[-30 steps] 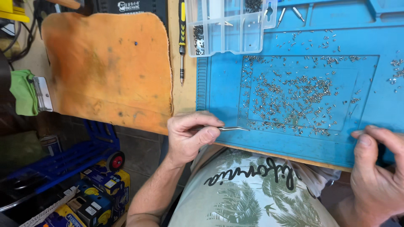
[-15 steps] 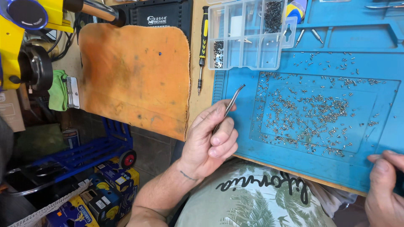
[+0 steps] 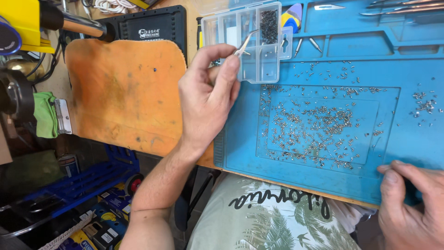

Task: The person uses tweezers to pick up small screws from a blue tray and places them into a clear plastic compartment box. The person repeatedly picks up individual screws and transfers them to the storage container.

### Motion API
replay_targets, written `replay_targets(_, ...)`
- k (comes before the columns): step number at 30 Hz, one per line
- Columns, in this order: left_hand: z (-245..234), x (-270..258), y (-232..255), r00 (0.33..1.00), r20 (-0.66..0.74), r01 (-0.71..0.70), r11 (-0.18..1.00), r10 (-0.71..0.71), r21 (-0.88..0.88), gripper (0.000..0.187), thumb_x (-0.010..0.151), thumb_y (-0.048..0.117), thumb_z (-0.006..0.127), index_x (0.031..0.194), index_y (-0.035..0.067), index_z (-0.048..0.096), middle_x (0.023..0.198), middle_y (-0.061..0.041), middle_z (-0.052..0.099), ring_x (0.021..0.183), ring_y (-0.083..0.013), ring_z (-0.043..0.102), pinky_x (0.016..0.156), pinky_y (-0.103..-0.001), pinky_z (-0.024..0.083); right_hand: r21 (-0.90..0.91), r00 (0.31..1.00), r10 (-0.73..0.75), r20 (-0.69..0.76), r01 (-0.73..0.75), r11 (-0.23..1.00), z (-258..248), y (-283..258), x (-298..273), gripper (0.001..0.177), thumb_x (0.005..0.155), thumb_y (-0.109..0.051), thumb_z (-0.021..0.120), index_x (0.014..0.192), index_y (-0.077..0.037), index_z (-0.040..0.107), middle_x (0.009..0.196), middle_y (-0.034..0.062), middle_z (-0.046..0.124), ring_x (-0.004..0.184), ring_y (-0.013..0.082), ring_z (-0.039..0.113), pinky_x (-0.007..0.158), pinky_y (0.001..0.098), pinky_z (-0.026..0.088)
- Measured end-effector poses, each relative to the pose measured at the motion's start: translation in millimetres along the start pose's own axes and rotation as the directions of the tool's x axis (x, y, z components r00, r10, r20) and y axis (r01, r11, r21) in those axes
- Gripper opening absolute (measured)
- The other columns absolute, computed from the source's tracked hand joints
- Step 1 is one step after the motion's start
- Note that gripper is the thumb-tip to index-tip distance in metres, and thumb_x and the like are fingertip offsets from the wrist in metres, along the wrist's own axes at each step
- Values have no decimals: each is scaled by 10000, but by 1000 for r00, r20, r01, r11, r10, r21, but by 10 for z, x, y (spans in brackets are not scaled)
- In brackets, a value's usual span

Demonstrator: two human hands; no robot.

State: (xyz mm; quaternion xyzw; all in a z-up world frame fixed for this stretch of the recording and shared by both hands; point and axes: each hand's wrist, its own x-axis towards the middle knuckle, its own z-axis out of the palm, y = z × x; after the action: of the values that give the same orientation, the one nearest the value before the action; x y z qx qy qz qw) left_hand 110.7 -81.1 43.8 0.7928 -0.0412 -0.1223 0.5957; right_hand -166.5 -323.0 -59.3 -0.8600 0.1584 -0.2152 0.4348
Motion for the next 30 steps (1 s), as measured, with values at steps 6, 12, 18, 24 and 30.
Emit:
replay_targets(6,-144,-704,-259,977,-94,-184,978,193,99,221,1157,162,628,1263,-30,644,644,-11,509,535,-115,551,537,-249,428,-13,1000,10,5,-10,1000,8,-183,53,42,1328,255,689,1293,276,700,1153,370,783,1097,477,702,1171,572,537)
replay_targets(12,-247,-1071,-425,792,460,-562,774,401,293,137,1090,60,746,1140,-65,723,929,-142,779,647,-231,682,635,-363,578,8,1000,10,-26,-10,1000,18,-159,-16,61,1357,273,703,1298,279,685,1126,391,756,1103,495,737,1166,582,564)
replay_targets(18,-204,-1140,-430,738,474,-643,715,480,276,105,1107,2,732,1155,-83,696,865,-143,678,666,-284,631,651,-398,557,66,994,78,-81,-73,995,60,-134,-90,44,1393,252,682,1367,275,655,1226,422,710,1144,505,753,1217,577,569)
replay_targets(24,-146,-1168,-453,753,459,-637,696,472,330,113,1119,43,711,1155,-64,720,992,-146,781,722,-273,715,686,-389,597,42,997,20,-80,-17,999,55,-129,-46,68,1384,237,701,1346,281,668,1217,422,713,1116,510,761,1172,573,574)
replay_targets(30,-123,-1181,-468,775,431,-619,694,463,368,104,1110,45,729,1139,-55,731,996,-134,796,698,-254,708,659,-378,575,44,997,15,-78,-11,999,52,-114,-44,56,1385,260,710,1353,288,673,1241,428,702,1113,515,773,1149,562,585)
